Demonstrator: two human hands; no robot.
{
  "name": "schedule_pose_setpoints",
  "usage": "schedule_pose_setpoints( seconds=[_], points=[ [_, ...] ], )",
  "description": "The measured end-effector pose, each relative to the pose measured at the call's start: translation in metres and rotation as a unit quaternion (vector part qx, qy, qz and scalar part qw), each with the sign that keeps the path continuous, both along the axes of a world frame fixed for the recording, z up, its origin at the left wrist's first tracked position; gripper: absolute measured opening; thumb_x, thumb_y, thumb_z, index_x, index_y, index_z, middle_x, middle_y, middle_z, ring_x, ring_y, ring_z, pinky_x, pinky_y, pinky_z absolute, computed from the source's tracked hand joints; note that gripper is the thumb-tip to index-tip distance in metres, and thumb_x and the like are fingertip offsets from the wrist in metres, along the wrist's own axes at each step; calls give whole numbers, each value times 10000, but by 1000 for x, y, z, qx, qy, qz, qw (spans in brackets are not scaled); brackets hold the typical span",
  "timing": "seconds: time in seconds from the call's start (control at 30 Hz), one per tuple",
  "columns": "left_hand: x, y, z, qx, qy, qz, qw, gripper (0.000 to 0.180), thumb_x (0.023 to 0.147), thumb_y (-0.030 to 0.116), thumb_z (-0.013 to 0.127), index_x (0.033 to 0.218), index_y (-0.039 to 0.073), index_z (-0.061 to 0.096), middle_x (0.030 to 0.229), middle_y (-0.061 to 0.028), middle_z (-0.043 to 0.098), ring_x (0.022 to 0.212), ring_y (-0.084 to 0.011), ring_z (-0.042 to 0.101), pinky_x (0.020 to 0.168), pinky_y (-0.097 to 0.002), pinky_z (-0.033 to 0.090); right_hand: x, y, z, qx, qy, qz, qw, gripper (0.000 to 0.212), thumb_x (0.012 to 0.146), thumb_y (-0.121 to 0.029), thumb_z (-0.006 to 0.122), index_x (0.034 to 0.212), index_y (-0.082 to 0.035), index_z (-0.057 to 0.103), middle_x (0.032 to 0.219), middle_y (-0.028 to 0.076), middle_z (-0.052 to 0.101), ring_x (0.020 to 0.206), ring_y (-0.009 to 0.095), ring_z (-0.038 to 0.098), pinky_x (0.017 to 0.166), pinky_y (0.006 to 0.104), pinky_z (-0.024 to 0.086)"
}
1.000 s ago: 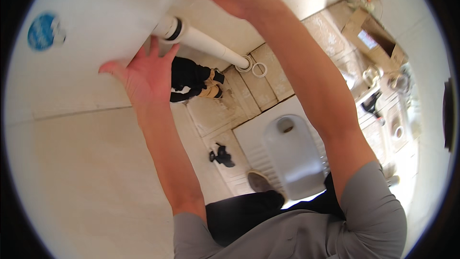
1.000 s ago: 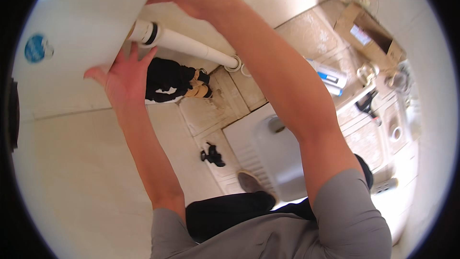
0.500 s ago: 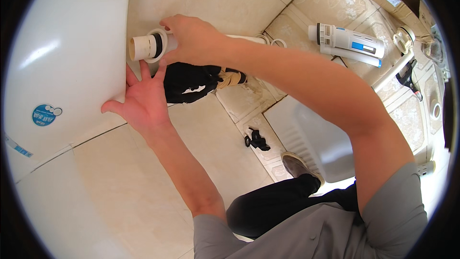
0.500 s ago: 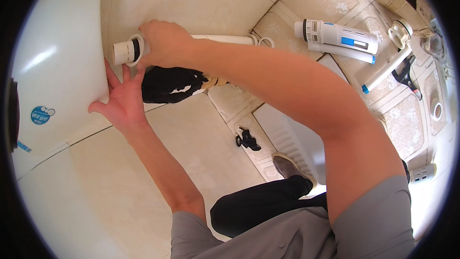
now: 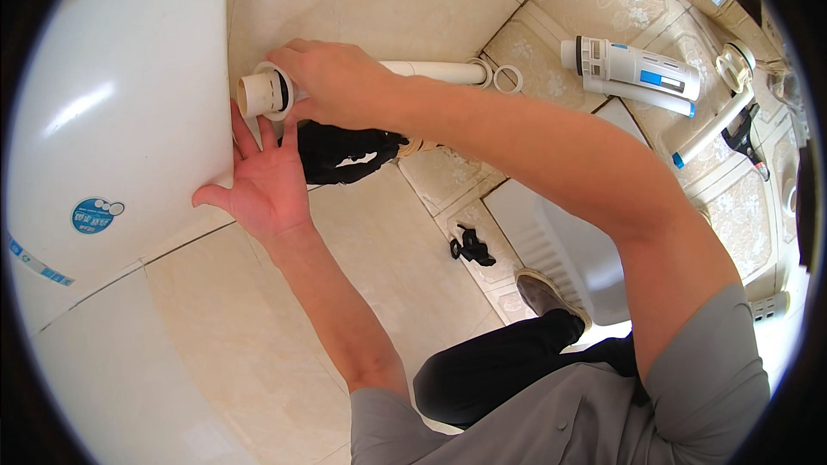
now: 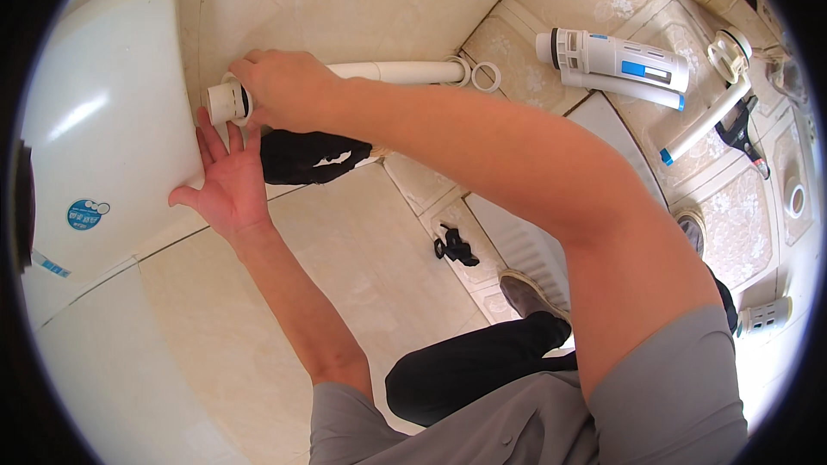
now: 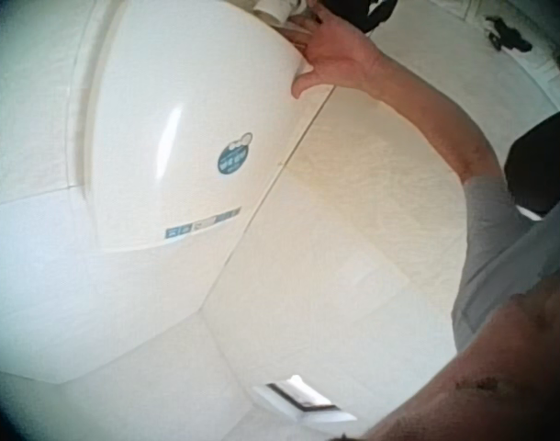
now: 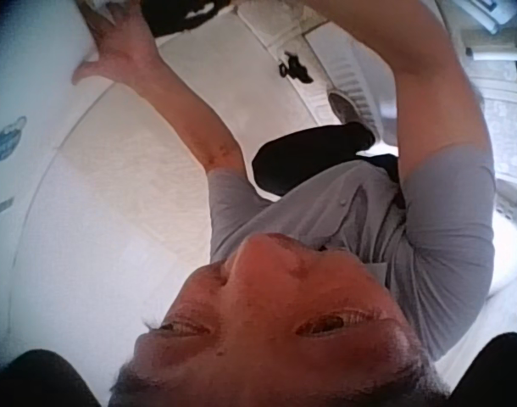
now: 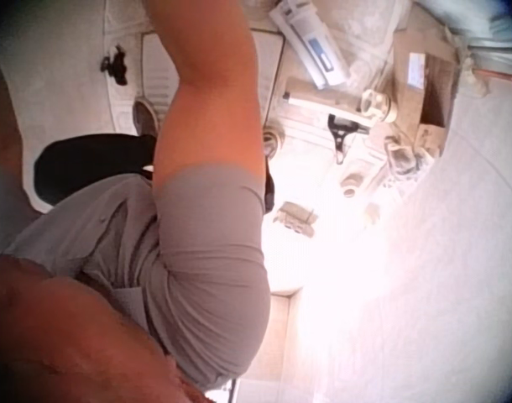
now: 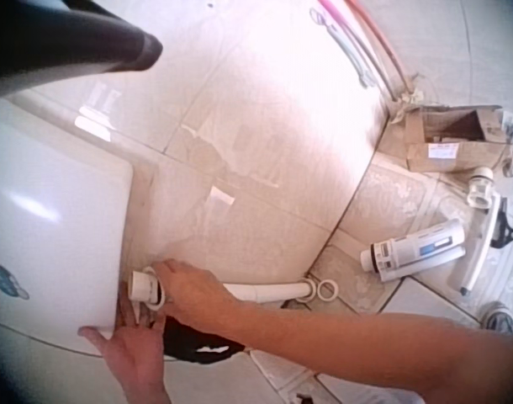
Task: The person assembles and installs replacement components for a squat toilet tank system, handling a white flush pipe and various internal tank mechanisms by hand.
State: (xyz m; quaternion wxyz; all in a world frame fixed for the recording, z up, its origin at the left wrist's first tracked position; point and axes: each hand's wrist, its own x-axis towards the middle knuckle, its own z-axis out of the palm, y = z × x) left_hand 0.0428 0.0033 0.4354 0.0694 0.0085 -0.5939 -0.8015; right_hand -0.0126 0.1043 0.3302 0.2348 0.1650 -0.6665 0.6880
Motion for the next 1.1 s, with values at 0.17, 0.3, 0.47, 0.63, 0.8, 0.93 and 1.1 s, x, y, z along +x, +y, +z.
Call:
schedule_pose_setpoints(
  seconds=[0.17, 0.3, 0.47, 0.63, 0.8, 0.93, 1.1],
  points=[
    [-1, -2, 1, 23, -3, 5, 1000, 1067, 821, 861, 350, 1547, 84, 260, 1536, -83, 379, 1462, -323, 218, 1224, -621, 154, 2, 5, -1, -14, 7, 39, 999, 623, 744, -166, 836, 1280, -29, 549, 1213, 143, 626, 1105, 345, 615, 899, 426, 526],
    [0, 2, 1, 17, -7, 11, 1000, 1064, 821, 857, 367, 1539, 78, 275, 1530, -87, 385, 1444, -327, 249, 1220, -608, 177, -1, -5, -6, 8, 86, -22, 996, 609, 770, -155, 814, 1291, -27, 529, 1241, 155, 617, 1117, 354, 608, 914, 431, 521],
    [-2, -9, 2, 42, -10, 8, 999, 1024, 820, 830, 445, 1484, 56, 361, 1469, -79, 441, 1340, -305, 389, 1190, -534, 286, 4, -11, 27, -71, 66, 4, 995, 592, 785, -148, 798, 1288, 0, 523, 1214, 172, 622, 1089, 370, 608, 922, 431, 518],
    [-4, -27, 1, 65, 4, -11, 998, 1028, 804, 805, 503, 1485, 49, 358, 1518, -89, 387, 1364, -263, 395, 1160, -462, 345, 7, -6, 49, -86, 13, 113, 990, 618, 755, -189, 800, 1282, 14, 549, 1139, 186, 637, 1111, 363, 575, 963, 440, 492],
    [1, -10, 1, 55, 1, -47, 997, 1052, 778, 820, 505, 1484, 53, 365, 1511, -92, 397, 1387, -295, 372, 1168, -475, 343, 2, -13, 26, -103, 120, -2, 987, 673, 699, -320, 833, 1236, 8, 596, 1312, 213, 557, 1297, 407, 448, 1086, 482, 385],
    [-4, -8, 3, -37, 51, -50, 997, 1079, 771, 837, 485, 1498, 53, 344, 1512, -119, 410, 1426, -326, 334, 1197, -521, 302, 13, -2, 13, -96, 171, -62, 979, 695, 691, -373, 843, 1228, 1, 611, 1486, 244, 413, 1377, 435, 379, 1126, 494, 343],
    [-6, -13, 4, -19, 38, 32, 999, 1163, 730, 896, 409, 1522, 50, 314, 1530, -164, 393, 1451, -398, 273, 1218, -629, 192, 53, 54, -8, -32, 89, 58, 994, 658, 722, -361, 830, 1222, -4, 596, 1452, 244, 448, 1281, 354, 507, 1040, 415, 451]
  ],
)
